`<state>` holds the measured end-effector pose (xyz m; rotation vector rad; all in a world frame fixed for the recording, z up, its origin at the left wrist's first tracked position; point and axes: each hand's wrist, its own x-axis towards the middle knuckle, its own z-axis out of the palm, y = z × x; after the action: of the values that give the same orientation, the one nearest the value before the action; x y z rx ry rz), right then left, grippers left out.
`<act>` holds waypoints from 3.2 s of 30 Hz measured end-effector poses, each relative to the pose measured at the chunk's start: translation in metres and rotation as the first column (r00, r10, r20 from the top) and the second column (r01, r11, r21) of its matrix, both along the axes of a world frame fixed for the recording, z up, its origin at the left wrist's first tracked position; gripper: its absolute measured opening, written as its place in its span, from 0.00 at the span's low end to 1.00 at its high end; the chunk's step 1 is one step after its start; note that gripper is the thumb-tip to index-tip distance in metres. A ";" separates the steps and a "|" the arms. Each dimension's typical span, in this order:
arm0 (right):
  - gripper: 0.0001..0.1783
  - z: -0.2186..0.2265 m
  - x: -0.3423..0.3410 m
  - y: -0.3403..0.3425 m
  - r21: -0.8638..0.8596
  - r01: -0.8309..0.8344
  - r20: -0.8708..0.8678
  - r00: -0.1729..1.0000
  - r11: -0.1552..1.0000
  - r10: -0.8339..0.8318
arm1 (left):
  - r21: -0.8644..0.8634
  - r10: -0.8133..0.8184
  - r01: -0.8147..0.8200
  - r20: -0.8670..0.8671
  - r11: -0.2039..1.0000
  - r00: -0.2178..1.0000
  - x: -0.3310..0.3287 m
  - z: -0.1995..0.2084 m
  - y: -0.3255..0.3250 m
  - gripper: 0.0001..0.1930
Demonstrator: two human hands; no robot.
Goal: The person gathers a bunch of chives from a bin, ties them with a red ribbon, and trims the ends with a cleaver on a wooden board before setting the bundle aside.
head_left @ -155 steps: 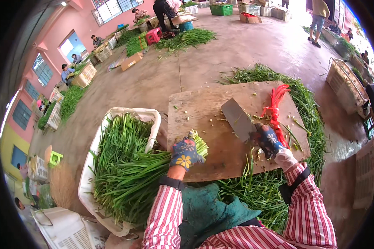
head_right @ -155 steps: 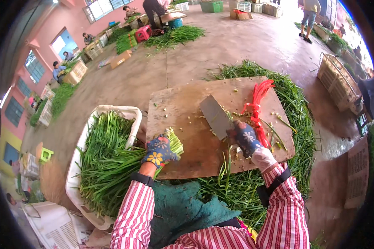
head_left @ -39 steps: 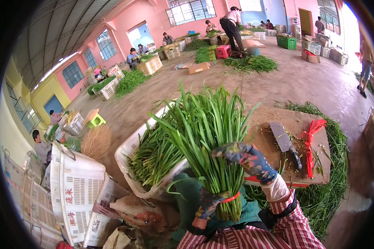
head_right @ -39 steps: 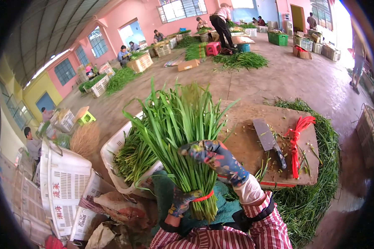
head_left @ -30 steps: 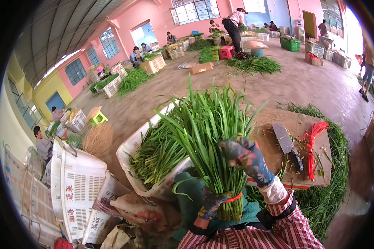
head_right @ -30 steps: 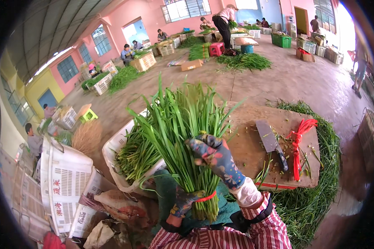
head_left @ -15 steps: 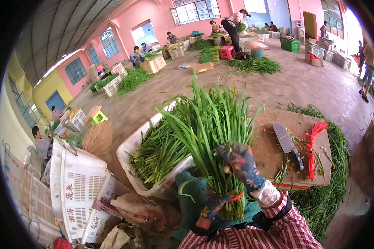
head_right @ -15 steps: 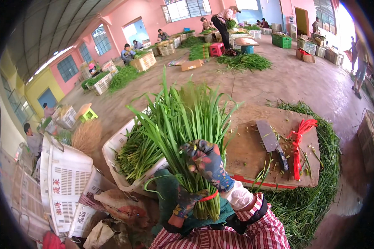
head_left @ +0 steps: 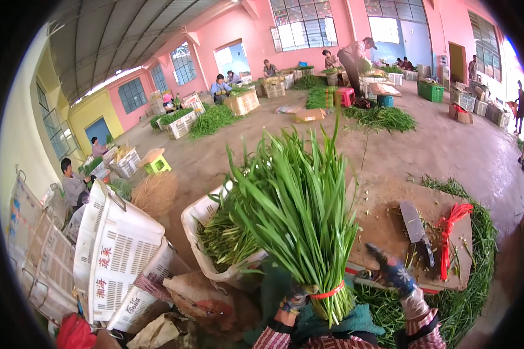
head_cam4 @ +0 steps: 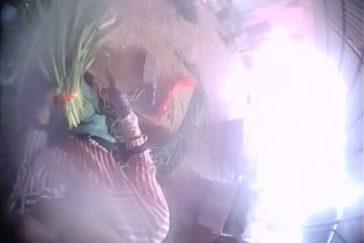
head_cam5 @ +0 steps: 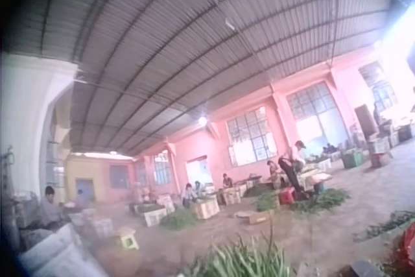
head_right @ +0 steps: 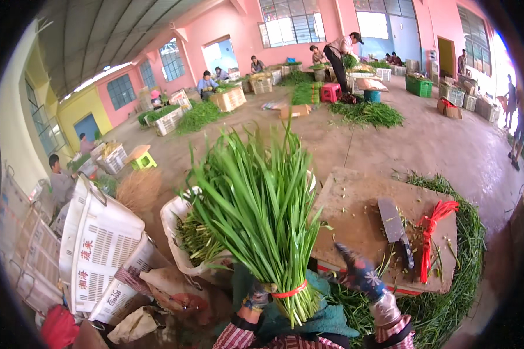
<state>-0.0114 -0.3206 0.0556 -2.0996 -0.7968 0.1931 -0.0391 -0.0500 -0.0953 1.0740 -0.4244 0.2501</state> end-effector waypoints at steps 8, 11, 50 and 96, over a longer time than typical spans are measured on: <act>0.31 0.010 0.014 0.096 0.530 -0.171 -0.021 0.976 0.831 0.215 | 0.079 0.078 -0.058 -0.276 0.995 0.958 -0.049 0.111 -0.017 0.35; 0.27 0.007 0.051 0.084 0.502 -0.191 0.157 0.979 0.843 0.128 | 0.109 0.038 -0.030 -0.077 0.994 0.996 -0.039 0.135 -0.019 0.30; 0.34 -0.101 -0.202 0.316 0.837 -0.482 -0.477 -0.414 0.259 0.775 | -0.061 0.759 -0.979 -0.642 -0.196 -0.112 -0.627 -0.087 -0.151 0.24; 0.27 -0.175 -0.060 0.209 0.847 0.289 -0.204 -0.598 0.446 0.775 | 0.760 0.758 -0.010 -0.649 0.650 -0.071 -0.286 -0.115 0.006 0.10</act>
<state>-0.0712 -0.1113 -0.1199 0.1905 -0.2780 1.7403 -0.3254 -0.0444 -0.2105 1.6878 1.3485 -0.1525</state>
